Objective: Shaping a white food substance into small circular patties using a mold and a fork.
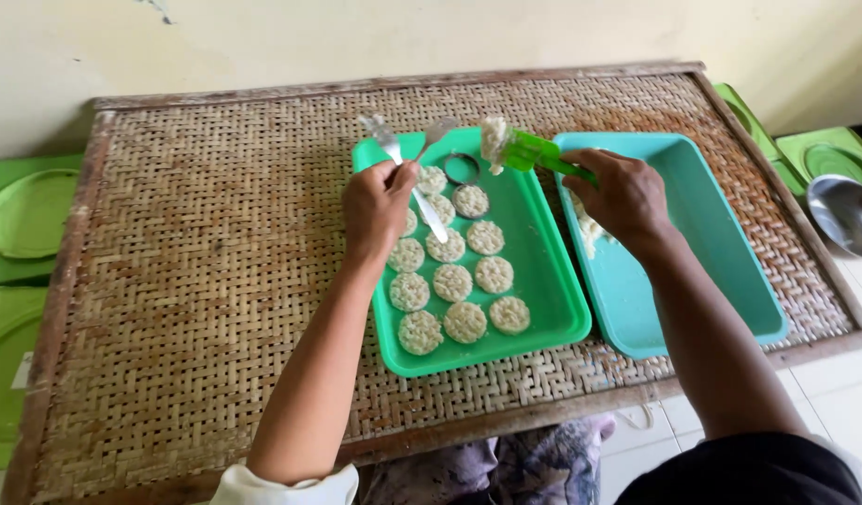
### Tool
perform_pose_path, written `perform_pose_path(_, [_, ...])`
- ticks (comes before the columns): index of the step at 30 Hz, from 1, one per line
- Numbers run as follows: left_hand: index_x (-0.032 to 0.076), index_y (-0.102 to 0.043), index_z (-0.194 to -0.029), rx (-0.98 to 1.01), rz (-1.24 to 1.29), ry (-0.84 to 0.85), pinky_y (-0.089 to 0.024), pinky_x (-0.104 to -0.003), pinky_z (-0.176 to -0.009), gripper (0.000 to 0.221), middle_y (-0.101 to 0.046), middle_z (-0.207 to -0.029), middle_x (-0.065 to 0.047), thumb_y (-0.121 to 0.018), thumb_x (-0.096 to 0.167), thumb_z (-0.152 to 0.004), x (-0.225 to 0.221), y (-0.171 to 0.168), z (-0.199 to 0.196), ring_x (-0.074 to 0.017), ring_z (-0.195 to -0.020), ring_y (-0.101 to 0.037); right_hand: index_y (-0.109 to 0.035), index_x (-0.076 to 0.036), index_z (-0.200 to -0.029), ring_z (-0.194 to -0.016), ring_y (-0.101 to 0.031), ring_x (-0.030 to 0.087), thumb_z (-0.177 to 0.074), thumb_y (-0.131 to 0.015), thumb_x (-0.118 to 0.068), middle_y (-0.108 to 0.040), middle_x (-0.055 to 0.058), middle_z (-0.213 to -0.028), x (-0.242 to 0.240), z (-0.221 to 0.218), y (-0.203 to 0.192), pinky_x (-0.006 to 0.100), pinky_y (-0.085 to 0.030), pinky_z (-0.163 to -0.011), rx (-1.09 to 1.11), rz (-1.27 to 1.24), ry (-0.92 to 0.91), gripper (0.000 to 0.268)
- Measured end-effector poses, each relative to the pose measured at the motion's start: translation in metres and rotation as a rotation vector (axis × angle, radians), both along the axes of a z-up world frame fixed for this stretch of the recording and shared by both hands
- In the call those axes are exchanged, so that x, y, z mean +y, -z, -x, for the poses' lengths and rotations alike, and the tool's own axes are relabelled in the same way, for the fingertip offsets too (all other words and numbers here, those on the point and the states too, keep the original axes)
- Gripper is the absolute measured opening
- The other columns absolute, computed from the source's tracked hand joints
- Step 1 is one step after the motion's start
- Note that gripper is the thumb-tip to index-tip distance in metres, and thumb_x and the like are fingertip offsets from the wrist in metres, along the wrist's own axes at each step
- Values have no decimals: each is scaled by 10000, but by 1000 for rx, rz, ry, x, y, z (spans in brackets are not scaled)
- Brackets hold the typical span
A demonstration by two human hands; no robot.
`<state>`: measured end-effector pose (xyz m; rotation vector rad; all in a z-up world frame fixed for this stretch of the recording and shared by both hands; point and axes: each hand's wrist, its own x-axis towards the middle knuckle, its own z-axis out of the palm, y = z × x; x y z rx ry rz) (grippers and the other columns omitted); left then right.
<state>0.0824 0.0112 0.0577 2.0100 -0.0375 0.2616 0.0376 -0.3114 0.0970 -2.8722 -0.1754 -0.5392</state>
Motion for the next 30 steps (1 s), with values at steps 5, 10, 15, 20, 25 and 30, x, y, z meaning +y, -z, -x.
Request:
perform_pose_path(5, [156,-787,-850,70,-124,2,-554,-441,-666,344,-714,-681,-63,-614,446,-915,-13,38,-44,-348,-750,-737,-705,-247,-1194,-895,-739,343,-964,-691,-295,-756,12,-1010,20,-48,14,506,-599,-801,28,265,-43,236])
perform_pose_path(10, [169,-777,-823,202,-152,-52,-587,-483,-704,310,-729,-719,-81,-590,411,-878,-22,54,-62,-388,-827,-742,-703,-240,-1171,-881,-762,267,-970,-709,-281,-748,-13,-923,30,-65,27,430,-606,-826,-21,463,-79,205])
perform_pose_path(15, [194,-811,-940,314,-148,-96,-613,-454,-742,288,-753,-774,-74,-599,381,-885,-27,81,-78,-366,-867,-756,-708,-247,-1142,-843,-760,211,-974,-737,-261,-737,-27,-881,31,-66,38,372,-607,-814,-101,496,-95,171])
perform_pose_path(20, [142,-805,-896,282,-118,-30,-595,-485,-758,293,-746,-757,-116,-602,353,-884,-29,84,-74,-415,-872,-742,-668,-288,-1200,-842,-733,234,-968,-713,-292,-688,-13,-859,15,-76,65,400,-573,-804,-168,501,-121,236])
perform_pose_path(25, [148,-799,-869,272,-133,-3,-594,-491,-746,287,-741,-742,-109,-619,372,-877,-32,81,-70,-415,-870,-739,-681,-316,-1197,-827,-721,215,-960,-715,-292,-689,-26,-844,14,-80,68,381,-558,-797,-177,545,-89,241])
perform_pose_path(30, [150,-804,-952,233,-111,35,-585,-518,-818,310,-771,-854,-118,-613,382,-880,-44,66,-61,-414,-968,-725,-684,-282,-1075,-818,-725,207,-939,-738,-287,-700,-33,-843,20,-82,65,375,-556,-784,-135,570,-66,146])
